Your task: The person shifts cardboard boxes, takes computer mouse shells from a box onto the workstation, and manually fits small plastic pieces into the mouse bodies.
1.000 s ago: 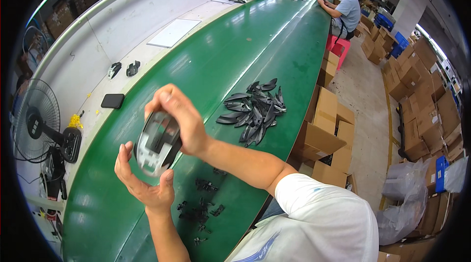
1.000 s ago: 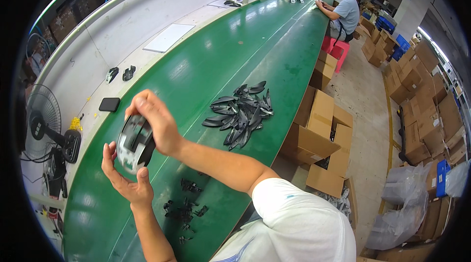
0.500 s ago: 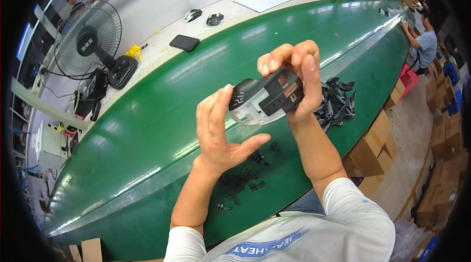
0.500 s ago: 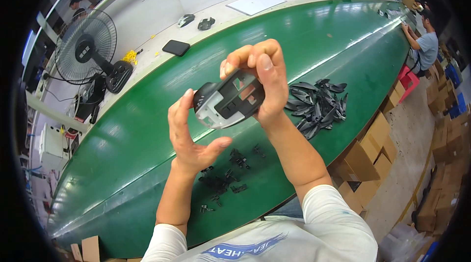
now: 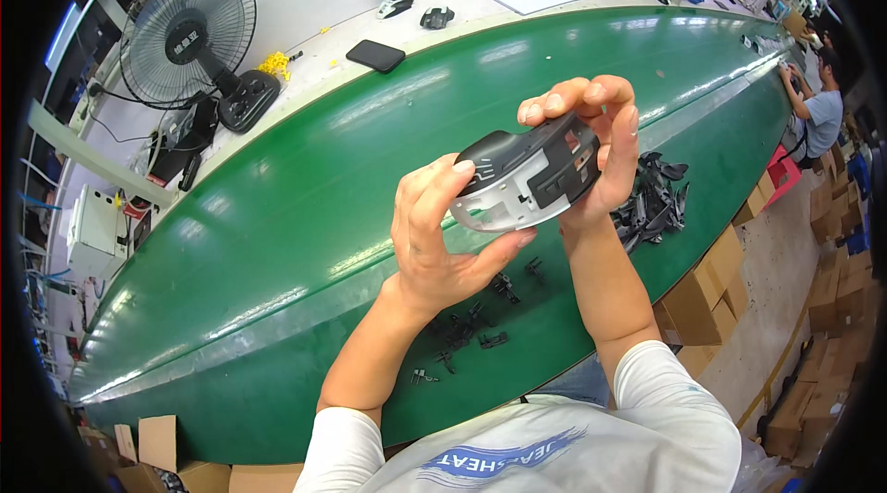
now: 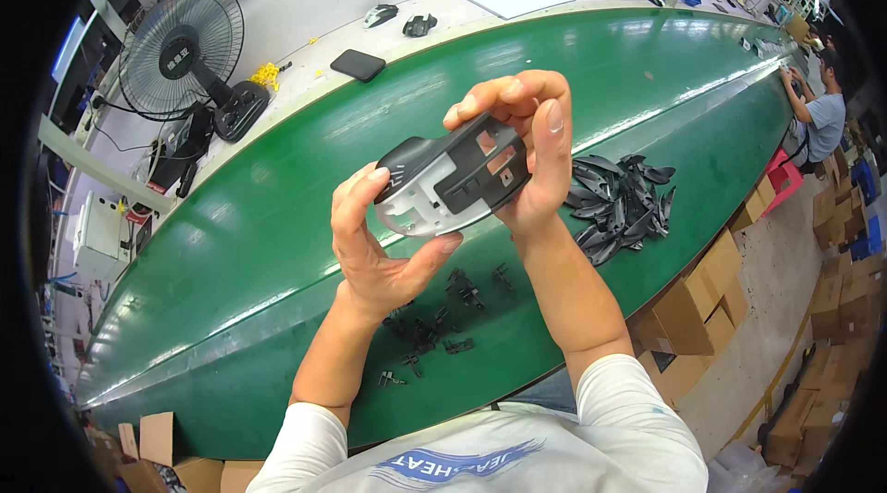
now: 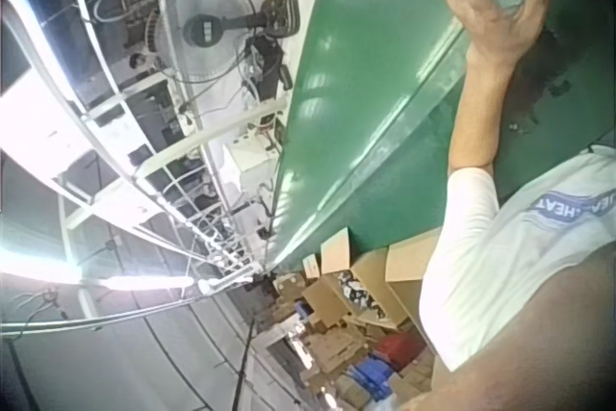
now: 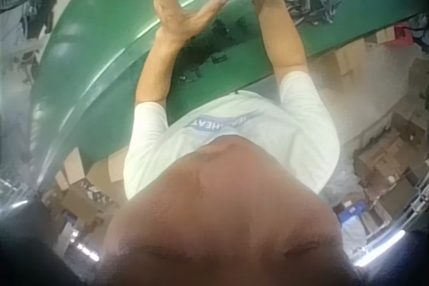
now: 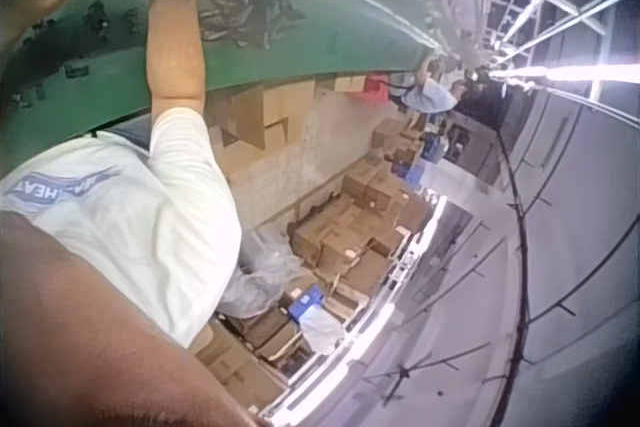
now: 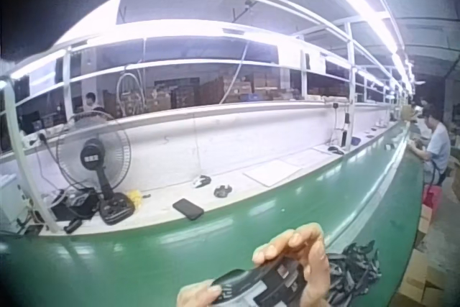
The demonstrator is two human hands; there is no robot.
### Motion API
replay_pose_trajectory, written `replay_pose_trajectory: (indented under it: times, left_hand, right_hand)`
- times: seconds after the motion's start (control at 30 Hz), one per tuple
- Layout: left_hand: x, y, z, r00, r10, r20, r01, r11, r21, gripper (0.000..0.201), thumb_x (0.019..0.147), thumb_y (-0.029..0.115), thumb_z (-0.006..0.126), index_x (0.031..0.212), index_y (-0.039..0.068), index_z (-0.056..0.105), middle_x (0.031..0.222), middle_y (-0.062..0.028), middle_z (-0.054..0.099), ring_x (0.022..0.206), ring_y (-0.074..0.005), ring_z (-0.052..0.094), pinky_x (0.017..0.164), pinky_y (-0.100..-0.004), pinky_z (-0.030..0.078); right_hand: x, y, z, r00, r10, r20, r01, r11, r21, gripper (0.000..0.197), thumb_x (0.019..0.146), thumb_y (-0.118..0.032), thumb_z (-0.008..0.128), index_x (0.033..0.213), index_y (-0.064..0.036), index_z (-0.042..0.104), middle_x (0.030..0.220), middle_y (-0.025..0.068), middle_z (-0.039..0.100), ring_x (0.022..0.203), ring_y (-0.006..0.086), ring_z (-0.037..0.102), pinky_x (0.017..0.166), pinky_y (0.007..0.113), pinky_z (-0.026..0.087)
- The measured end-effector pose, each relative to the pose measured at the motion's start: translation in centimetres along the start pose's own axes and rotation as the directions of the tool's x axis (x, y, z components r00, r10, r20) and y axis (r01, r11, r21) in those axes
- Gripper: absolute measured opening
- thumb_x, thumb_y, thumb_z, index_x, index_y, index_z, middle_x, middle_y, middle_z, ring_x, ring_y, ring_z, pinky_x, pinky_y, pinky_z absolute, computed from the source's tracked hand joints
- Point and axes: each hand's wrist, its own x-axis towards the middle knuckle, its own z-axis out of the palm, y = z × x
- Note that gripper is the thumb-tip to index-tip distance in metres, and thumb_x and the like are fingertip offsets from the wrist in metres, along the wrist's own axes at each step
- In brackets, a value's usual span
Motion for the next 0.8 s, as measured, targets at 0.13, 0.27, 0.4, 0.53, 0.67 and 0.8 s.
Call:
replay_pose_trajectory:
  times: [0.13, 0.27, 0.4, 0.53, 0.67, 0.8]
  left_hand:
    - [-0.1, -0.4, -0.1, 0.996, -0.053, -0.078, 0.049, 0.997, -0.056, 0.09, 0.071, 0.029, 0.1, 0.142, 0.001, 0.051, 0.131, -0.0186, 0.06, 0.115, -0.0349, 0.062, 0.095, -0.0435, 0.054]
    - [-0.6, -1.1, -0.8, 0.978, -0.169, -0.12, 0.145, 0.972, -0.185, 0.099, 0.078, 0.048, 0.096, 0.145, 0.003, 0.039, 0.131, -0.0147, 0.048, 0.119, -0.0254, 0.055, 0.102, -0.0396, 0.049]
    - [0.0, -2.9, -1.2, 0.973, -0.055, -0.223, 0.044, 0.998, -0.055, 0.112, 0.069, 0.063, 0.096, 0.143, 0.005, 0.036, 0.134, -0.016, 0.048, 0.123, -0.0273, 0.055, 0.102, -0.0416, 0.051]
    - [0.5, -2.8, -2.3, 0.98, -0.082, -0.182, 0.047, 0.98, -0.191, 0.12, 0.062, 0.07, 0.095, 0.142, 0.004, 0.036, 0.135, -0.0195, 0.052, 0.128, -0.0319, 0.057, 0.103, -0.0453, 0.056]
    - [1.0, -2.5, -3.3, 0.981, -0.061, -0.183, 0.018, 0.973, -0.228, 0.112, 0.067, 0.069, 0.093, 0.14, 0.002, 0.042, 0.131, -0.0205, 0.055, 0.12, -0.031, 0.061, 0.099, -0.0456, 0.058]
    - [0.8, -2.7, -3.1, 0.967, -0.17, -0.192, 0.083, 0.916, -0.393, 0.106, 0.074, 0.072, 0.087, 0.139, 0.001, 0.043, 0.129, -0.0194, 0.055, 0.116, -0.0306, 0.062, 0.095, -0.0444, 0.059]
  right_hand:
    - [0.0, 1.1, 0.6, 0.98, 0.2, -0.011, -0.201, 0.979, -0.035, 0.044, 0.116, -0.044, 0.038, 0.123, -0.005, 0.056, 0.112, 0.0158, 0.066, 0.101, 0.0224, 0.066, 0.09, 0.037, 0.057]
    - [-1.4, 2.3, 1.1, 0.885, 0.464, 0.046, -0.437, 0.859, -0.267, 0.055, 0.115, -0.053, 0.034, 0.131, -0.0035, 0.054, 0.114, 0.0146, 0.065, 0.106, 0.0186, 0.064, 0.094, 0.034, 0.055]
    - [-3.2, 3.4, 3.2, 0.824, 0.563, 0.07, -0.527, 0.806, -0.269, 0.063, 0.112, -0.06, 0.035, 0.135, -0.0031, 0.051, 0.118, 0.0125, 0.064, 0.11, 0.0174, 0.063, 0.096, 0.034, 0.055]
    - [-4.2, 3.6, 3.6, 0.74, 0.665, 0.105, -0.635, 0.741, -0.218, 0.101, 0.092, -0.084, 0.058, 0.15, -0.0038, 0.037, 0.136, 0.0122, 0.055, 0.128, 0.0202, 0.057, 0.105, 0.036, 0.049]
    - [-5.0, 4.3, 4.1, 0.794, 0.593, 0.131, -0.554, 0.796, -0.244, 0.112, 0.079, -0.083, 0.075, 0.148, -0.0032, 0.038, 0.136, 0.0116, 0.054, 0.129, 0.0208, 0.056, 0.106, 0.037, 0.048]
    - [-5.0, 4.6, 3.7, 0.823, 0.563, 0.08, -0.514, 0.797, -0.317, 0.112, 0.074, -0.078, 0.084, 0.143, -0.0006, 0.043, 0.131, 0.0095, 0.054, 0.121, 0.019, 0.056, 0.104, 0.036, 0.048]
